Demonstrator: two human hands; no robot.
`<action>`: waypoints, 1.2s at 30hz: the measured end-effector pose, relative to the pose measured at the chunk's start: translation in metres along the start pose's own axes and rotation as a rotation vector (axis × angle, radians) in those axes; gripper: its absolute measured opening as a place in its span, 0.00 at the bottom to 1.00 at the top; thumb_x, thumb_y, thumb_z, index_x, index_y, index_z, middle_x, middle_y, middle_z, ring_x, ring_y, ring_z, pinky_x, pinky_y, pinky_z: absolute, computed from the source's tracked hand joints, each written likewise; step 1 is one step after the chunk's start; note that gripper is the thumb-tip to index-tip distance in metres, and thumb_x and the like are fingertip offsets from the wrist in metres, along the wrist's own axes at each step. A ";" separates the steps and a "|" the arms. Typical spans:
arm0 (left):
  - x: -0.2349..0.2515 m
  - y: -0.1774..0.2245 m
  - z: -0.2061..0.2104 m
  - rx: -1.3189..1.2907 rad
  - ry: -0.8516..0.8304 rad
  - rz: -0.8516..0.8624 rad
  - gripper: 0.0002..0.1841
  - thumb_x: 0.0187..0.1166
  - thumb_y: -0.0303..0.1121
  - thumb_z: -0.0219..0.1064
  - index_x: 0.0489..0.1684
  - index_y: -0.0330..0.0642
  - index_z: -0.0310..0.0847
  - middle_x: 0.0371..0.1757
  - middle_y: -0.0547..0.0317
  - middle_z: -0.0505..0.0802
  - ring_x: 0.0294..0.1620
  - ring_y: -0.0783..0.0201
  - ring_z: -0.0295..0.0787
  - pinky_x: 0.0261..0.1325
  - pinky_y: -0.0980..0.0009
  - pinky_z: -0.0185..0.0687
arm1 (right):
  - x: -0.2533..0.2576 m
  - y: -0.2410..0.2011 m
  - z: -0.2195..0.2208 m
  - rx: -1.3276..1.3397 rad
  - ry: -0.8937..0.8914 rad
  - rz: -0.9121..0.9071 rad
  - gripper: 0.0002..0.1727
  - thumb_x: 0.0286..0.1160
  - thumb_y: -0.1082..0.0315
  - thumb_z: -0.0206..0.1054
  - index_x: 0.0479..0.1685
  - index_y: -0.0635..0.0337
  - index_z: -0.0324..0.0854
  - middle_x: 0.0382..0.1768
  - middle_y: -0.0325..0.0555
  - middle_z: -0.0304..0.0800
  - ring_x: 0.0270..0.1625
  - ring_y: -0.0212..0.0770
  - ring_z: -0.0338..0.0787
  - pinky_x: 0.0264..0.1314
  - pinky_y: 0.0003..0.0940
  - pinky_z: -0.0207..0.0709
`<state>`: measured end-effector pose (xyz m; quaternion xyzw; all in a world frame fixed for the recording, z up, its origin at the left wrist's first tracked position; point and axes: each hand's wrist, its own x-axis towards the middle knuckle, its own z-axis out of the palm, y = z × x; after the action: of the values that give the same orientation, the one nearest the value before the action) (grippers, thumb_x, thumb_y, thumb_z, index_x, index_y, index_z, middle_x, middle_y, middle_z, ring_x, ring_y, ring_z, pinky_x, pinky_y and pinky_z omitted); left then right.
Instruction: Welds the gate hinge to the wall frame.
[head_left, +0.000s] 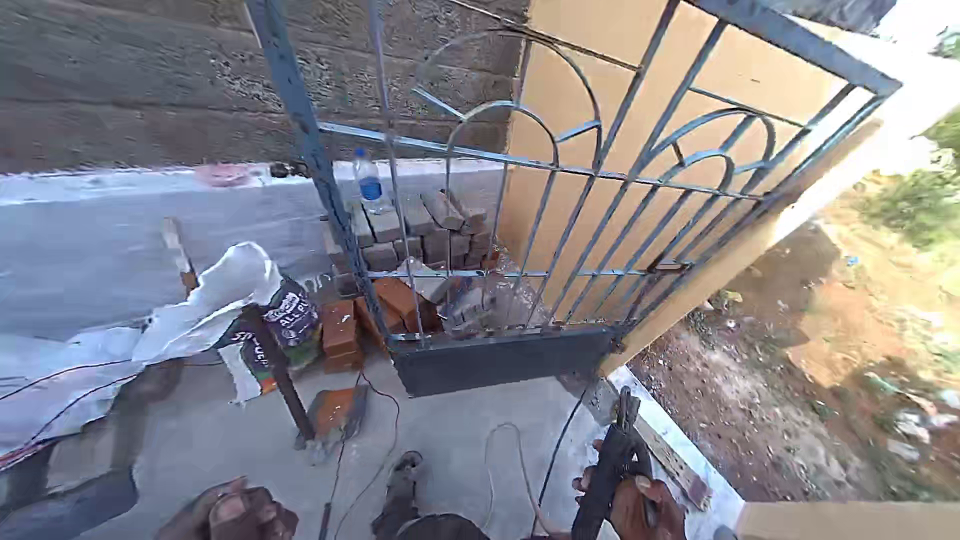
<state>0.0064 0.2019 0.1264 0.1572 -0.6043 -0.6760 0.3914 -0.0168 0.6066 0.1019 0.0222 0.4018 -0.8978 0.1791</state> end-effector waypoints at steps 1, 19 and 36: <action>-0.027 0.004 0.029 -0.031 -0.083 -0.045 0.09 0.93 0.32 0.48 0.54 0.53 0.76 0.28 0.86 0.84 0.20 0.84 0.76 0.22 0.84 0.74 | -0.011 -0.014 0.005 -0.016 -0.051 -0.041 0.45 0.60 0.38 0.76 0.76 0.57 0.76 0.52 0.57 0.93 0.55 0.55 0.92 0.61 0.55 0.84; -0.074 0.069 0.146 0.436 -1.029 0.719 0.15 0.86 0.42 0.61 0.50 0.52 0.97 0.38 0.60 0.94 0.40 0.64 0.92 0.45 0.65 0.90 | -0.103 -0.040 0.054 -1.017 0.164 -0.129 0.34 0.65 0.39 0.64 0.61 0.58 0.82 0.33 0.41 0.87 0.29 0.35 0.87 0.34 0.40 0.84; -0.078 0.057 0.165 0.496 -1.223 0.890 0.14 0.82 0.39 0.61 0.48 0.58 0.98 0.36 0.61 0.94 0.35 0.58 0.92 0.34 0.61 0.87 | -0.131 -0.023 0.077 -1.321 0.427 0.085 0.35 0.63 0.41 0.66 0.65 0.56 0.82 0.36 0.54 0.90 0.39 0.54 0.90 0.42 0.61 0.79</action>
<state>-0.0369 0.3742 0.1962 -0.4154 -0.8509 -0.2683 0.1772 0.1058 0.6042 0.1948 0.1003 0.8892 -0.4332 0.1073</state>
